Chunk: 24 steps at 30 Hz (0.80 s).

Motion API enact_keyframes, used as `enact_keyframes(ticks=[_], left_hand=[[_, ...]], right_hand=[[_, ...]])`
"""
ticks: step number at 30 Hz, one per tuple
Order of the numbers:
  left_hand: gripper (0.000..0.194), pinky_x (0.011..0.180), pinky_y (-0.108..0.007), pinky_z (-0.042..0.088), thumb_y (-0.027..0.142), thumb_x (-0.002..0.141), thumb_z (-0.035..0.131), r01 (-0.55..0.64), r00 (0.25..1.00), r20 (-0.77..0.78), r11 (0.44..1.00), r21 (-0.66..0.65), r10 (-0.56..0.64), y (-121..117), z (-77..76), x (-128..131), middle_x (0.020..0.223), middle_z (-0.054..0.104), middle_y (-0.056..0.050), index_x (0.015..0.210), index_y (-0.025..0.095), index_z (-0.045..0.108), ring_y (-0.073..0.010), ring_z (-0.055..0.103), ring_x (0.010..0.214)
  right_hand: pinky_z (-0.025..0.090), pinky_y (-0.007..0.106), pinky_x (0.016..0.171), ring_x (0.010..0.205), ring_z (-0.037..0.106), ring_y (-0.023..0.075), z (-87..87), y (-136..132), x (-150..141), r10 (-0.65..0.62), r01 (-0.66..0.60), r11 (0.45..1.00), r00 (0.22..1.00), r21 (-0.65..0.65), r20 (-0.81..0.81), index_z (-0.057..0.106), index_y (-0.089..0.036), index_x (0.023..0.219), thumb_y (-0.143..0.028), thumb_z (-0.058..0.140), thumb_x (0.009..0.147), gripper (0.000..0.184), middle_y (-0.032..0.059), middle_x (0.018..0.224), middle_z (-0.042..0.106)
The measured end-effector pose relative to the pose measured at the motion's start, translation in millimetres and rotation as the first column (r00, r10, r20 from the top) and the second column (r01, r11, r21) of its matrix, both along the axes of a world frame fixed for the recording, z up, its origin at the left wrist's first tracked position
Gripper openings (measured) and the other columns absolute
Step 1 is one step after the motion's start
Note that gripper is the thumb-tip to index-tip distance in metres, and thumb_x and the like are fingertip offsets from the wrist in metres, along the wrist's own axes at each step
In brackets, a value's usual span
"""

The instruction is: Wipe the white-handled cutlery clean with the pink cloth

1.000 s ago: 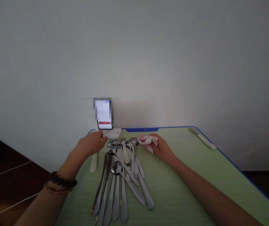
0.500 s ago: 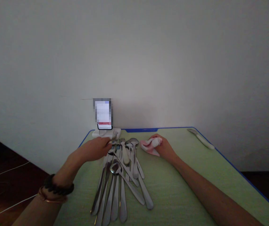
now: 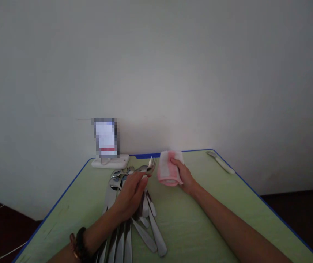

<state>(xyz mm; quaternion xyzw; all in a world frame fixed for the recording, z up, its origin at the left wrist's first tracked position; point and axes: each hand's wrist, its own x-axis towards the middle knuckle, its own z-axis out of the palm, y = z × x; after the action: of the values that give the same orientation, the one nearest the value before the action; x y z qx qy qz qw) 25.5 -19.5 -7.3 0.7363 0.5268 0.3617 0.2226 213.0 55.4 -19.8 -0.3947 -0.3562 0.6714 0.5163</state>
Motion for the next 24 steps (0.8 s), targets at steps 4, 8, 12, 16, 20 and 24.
enact_keyframes(ticks=[4, 8, 12, 16, 20, 24], left_hand=[[0.034, 0.084, -0.031, 0.040, 0.038, 0.091, 0.028, 0.033, 0.999, -0.026, 0.998, -0.052, -0.035, 0.6, -0.6, 0.8, 0.099, 0.062, -0.007, 0.099, 0.018, 0.055, -0.0200, 0.056, 0.094], [0.033, 0.066, -0.028, 0.040, 0.038, 0.092, 0.026, 0.051, 0.978, -0.195, 0.991, -0.123, -0.075, 1.4, 0.2, 2.2, 0.076, 0.061, -0.004, 0.079, 0.020, 0.050, -0.0187, 0.057, 0.072], [0.032, 0.062, -0.027, 0.038, 0.037, 0.092, 0.026, 0.050, 0.960, -0.263, 0.986, -0.158, -0.091, 0.6, 0.8, 3.0, 0.072, 0.060, -0.003, 0.075, 0.021, 0.047, -0.0187, 0.056, 0.069], [0.035, 0.068, -0.029, 0.040, 0.035, 0.092, 0.022, 0.057, 0.978, -0.191, 0.988, -0.147, -0.085, -0.3, 0.4, 2.4, 0.075, 0.061, -0.004, 0.076, 0.021, 0.049, -0.0189, 0.057, 0.074], [0.034, 0.078, -0.029, 0.040, 0.032, 0.092, 0.021, 0.064, 0.990, -0.118, 0.993, -0.097, -0.076, 0.0, -1.1, 1.2, 0.090, 0.063, -0.007, 0.087, 0.020, 0.052, -0.0188, 0.056, 0.086], [0.029, 0.072, -0.030, 0.040, 0.032, 0.091, 0.024, 0.061, 0.978, -0.189, 0.990, -0.131, -0.085, 1.1, -1.5, 1.1, 0.080, 0.060, -0.005, 0.082, 0.020, 0.049, -0.0195, 0.056, 0.077]], right_hand=[[0.040, 0.025, 0.052, 0.053, 0.052, 0.0144, -2.7, -0.6, 0.9, 0.019, -0.028, 0.998, 0.988, 0.059, 0.156, 0.056, -0.017, 0.066, -0.031, 0.054, 0.062, 0.014, -0.0006, 0.053, 0.059], [0.038, 0.023, 0.052, 0.054, 0.048, 0.0114, -0.4, -5.8, 0.0, 0.126, -0.209, 0.955, 0.929, 0.211, 0.349, 0.057, -0.017, 0.068, -0.024, 0.055, 0.062, 0.009, -0.0033, 0.056, 0.058], [0.036, 0.021, 0.051, 0.053, 0.047, 0.0103, 0.8, -8.1, 0.2, 0.169, -0.260, 0.944, 0.910, 0.204, 0.379, 0.058, -0.016, 0.070, -0.026, 0.056, 0.063, 0.012, -0.0027, 0.059, 0.059], [0.036, 0.021, 0.050, 0.052, 0.049, 0.0106, -1.8, -5.5, 1.9, 0.203, -0.250, 0.957, 0.939, 0.145, 0.279, 0.059, -0.015, 0.074, -0.028, 0.059, 0.063, 0.017, -0.0012, 0.060, 0.061], [0.041, 0.024, 0.055, 0.056, 0.054, 0.0131, -3.8, -2.8, 2.6, 0.198, -0.219, 0.968, 0.967, 0.126, 0.158, 0.060, -0.014, 0.075, -0.028, 0.061, 0.061, 0.020, 0.0013, 0.063, 0.063], [0.041, 0.023, 0.055, 0.057, 0.053, 0.0121, -3.4, -3.1, 3.9, 0.209, -0.252, 0.949, 0.953, 0.188, 0.220, 0.061, -0.015, 0.077, -0.025, 0.061, 0.061, 0.020, 0.0005, 0.066, 0.064]])
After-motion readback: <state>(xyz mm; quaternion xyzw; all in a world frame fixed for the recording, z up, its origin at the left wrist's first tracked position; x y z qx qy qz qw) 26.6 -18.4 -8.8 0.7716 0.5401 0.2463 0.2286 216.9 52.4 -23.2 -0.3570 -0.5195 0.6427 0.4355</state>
